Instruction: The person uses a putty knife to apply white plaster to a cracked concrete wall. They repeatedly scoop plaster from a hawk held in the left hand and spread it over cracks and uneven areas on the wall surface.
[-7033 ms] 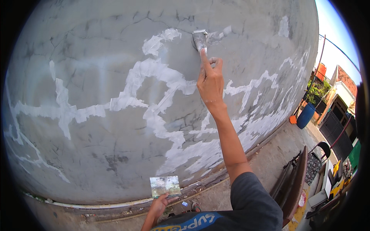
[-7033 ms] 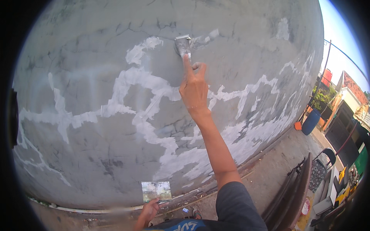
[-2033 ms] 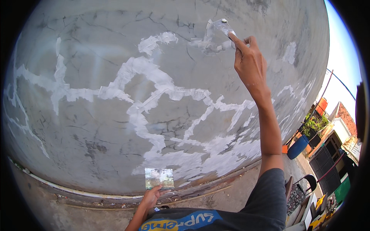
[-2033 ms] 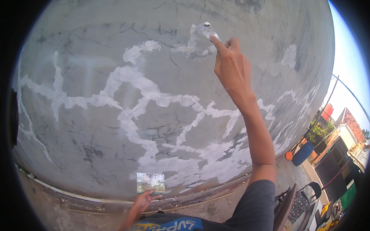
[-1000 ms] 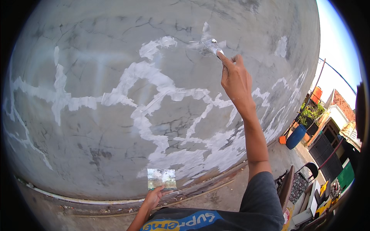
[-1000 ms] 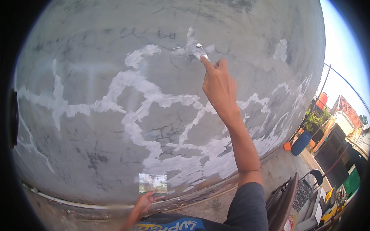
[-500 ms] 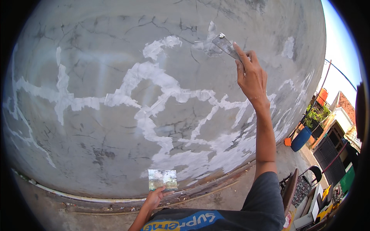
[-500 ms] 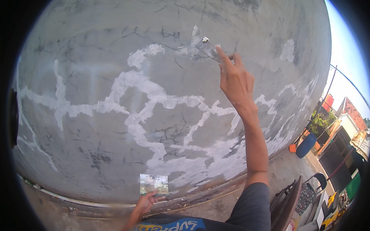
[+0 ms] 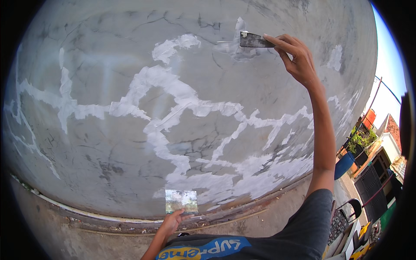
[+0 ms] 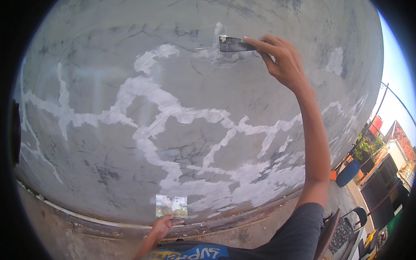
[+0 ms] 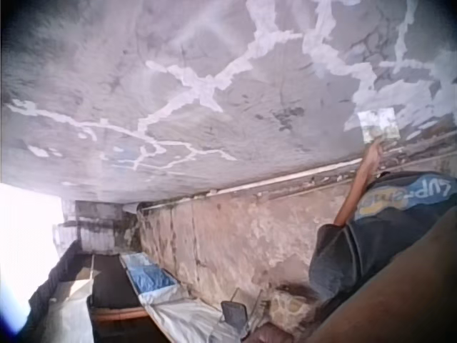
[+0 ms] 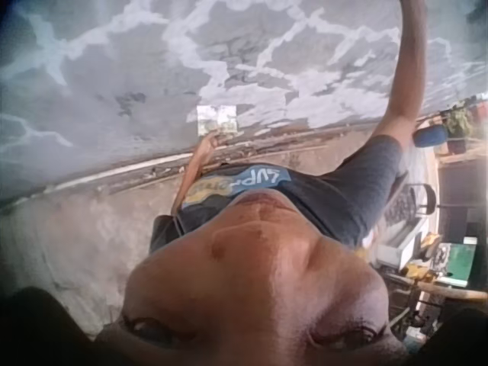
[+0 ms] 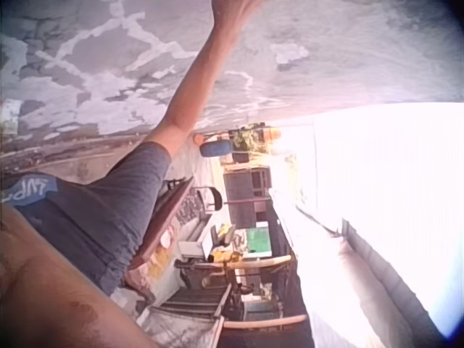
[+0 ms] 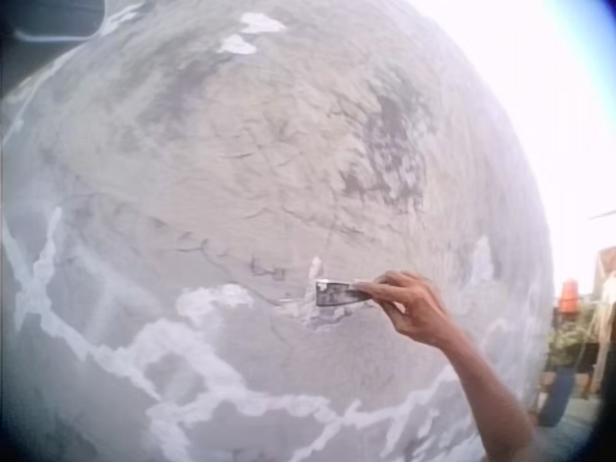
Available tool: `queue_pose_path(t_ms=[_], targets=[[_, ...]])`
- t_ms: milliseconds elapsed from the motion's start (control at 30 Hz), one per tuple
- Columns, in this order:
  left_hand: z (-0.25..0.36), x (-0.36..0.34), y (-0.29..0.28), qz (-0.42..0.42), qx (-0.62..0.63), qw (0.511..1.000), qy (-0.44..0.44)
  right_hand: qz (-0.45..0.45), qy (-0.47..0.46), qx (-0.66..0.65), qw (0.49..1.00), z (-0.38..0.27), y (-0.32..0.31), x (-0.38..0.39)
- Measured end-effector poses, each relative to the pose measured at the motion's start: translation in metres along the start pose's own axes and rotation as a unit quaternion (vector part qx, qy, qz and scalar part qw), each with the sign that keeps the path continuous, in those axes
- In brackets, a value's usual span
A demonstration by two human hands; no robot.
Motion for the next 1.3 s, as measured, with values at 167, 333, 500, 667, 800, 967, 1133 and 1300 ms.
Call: queue_pose_path(t_ms=[167,333,500,667,800,967,1133,1300], targets=[[-0.009,-0.012,-0.001,0.006,0.012,1.0,0.018,0.007,0.045,-0.018,0.999,0.02,0.017,0.004],[-0.009,-0.006,0.017,0.045,0.028,0.998,0.02,0.023,0.027,0.045,0.998,0.026,0.002,0.02],[-0.013,-0.003,0.017,0.047,0.046,0.997,0.031,-0.054,-0.039,0.101,0.993,-0.014,-0.011,-0.006],[-0.013,-0.002,0.017,0.015,0.012,0.999,0.029,-0.089,-0.063,0.168,0.98,-0.013,-0.006,-0.013],[-0.023,-0.012,0.002,0.036,0.052,0.997,0.032,-0.078,-0.045,0.233,0.968,-0.002,-0.022,-0.006],[-0.022,-0.007,0.003,0.037,0.059,0.997,0.028,-0.067,-0.017,0.18,0.981,-0.013,-0.027,-0.011],[-0.019,-0.009,0.009,0.026,0.029,0.999,0.004,-0.075,-0.07,0.183,0.978,-0.012,-0.012,-0.023],[-0.023,-0.011,0.007,0.0,0.033,0.999,0.027,-0.086,-0.047,0.265,0.959,0.021,-0.025,-0.022]])
Point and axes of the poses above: each hand's wrist, its own x-axis away from the middle knuckle, its own y-axis out of the palm, z = x × y, the point moved 3 cm from there along -x, towards the middle knuckle, and after that the axes turned 14 degrees about -y, right-handed, at the moved point
